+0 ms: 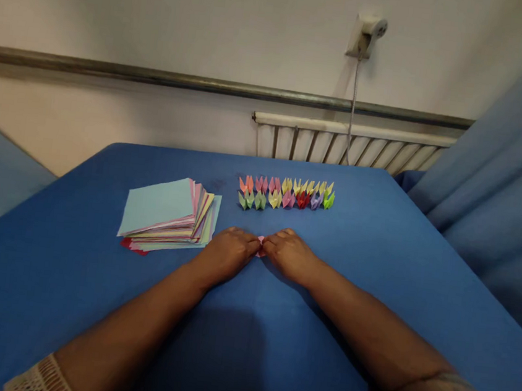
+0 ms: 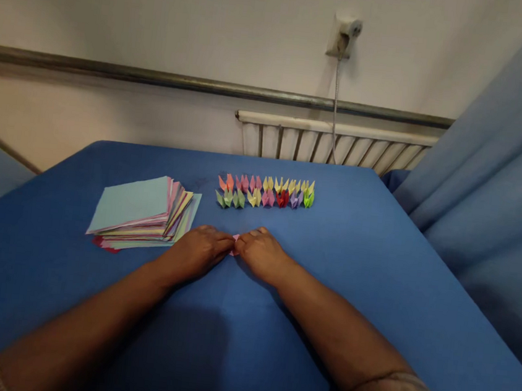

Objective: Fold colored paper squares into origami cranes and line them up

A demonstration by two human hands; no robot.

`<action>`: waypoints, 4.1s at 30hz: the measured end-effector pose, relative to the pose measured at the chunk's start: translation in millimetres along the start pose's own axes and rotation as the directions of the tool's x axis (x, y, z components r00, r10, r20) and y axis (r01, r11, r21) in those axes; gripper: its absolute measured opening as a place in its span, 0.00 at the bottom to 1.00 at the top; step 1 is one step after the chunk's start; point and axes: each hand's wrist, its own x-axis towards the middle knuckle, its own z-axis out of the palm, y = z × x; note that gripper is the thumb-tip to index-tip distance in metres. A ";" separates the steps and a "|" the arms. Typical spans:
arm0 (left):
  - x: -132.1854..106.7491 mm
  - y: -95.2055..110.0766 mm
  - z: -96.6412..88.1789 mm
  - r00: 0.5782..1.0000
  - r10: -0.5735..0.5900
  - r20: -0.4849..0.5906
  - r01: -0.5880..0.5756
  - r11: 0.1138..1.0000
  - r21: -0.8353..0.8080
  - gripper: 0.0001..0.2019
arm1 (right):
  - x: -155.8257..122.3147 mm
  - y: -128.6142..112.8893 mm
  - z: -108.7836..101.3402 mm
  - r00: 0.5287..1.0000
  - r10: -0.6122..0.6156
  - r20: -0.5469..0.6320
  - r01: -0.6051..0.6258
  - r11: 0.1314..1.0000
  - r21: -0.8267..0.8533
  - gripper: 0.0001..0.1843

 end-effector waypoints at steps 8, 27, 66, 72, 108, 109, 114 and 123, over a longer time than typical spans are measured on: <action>0.1 -0.1 3.6 1.000 -0.004 0.024 0.003 0.999 0.047 0.12 | 1.3 0.3 -0.4 1.000 0.027 -0.007 -0.026 0.999 0.027 0.13; 4.8 -7.1 17.5 0.956 -0.291 -0.041 0.263 0.910 -0.320 0.08 | 2.3 2.0 6.8 0.973 0.228 -0.046 -0.218 0.962 0.166 0.14; 4.5 -3.8 18.1 0.902 -0.431 0.027 0.428 0.885 -0.183 0.10 | 7.4 9.4 16.5 0.899 0.434 -0.065 -0.404 0.876 0.264 0.12; 8.5 -1.4 20.1 0.918 -0.397 -0.005 0.384 0.893 -0.235 0.10 | 12.1 9.8 18.8 0.878 0.478 -0.023 -0.441 0.828 0.348 0.09; 7.4 -1.7 14.5 0.966 -0.257 -0.027 0.249 0.954 -0.167 0.07 | 8.9 -0.2 22.3 0.899 0.432 -0.070 -0.346 0.799 0.492 0.04; 7.4 -0.9 13.1 0.967 -0.254 -0.022 0.249 0.958 -0.139 0.08 | 9.1 -0.4 21.8 0.901 0.430 -0.064 -0.341 0.791 0.508 0.04; 7.1 0.2 8.3 0.966 -0.253 -0.051 0.245 0.961 -0.127 0.07 | 8.4 0.6 16.3 0.893 0.441 -0.094 -0.329 0.780 0.532 0.16; 8.6 2.4 1.1 0.953 -0.268 -0.140 0.267 0.963 -0.023 0.07 | 7.4 1.3 3.1 0.919 0.256 -0.300 -0.193 0.955 0.224 0.13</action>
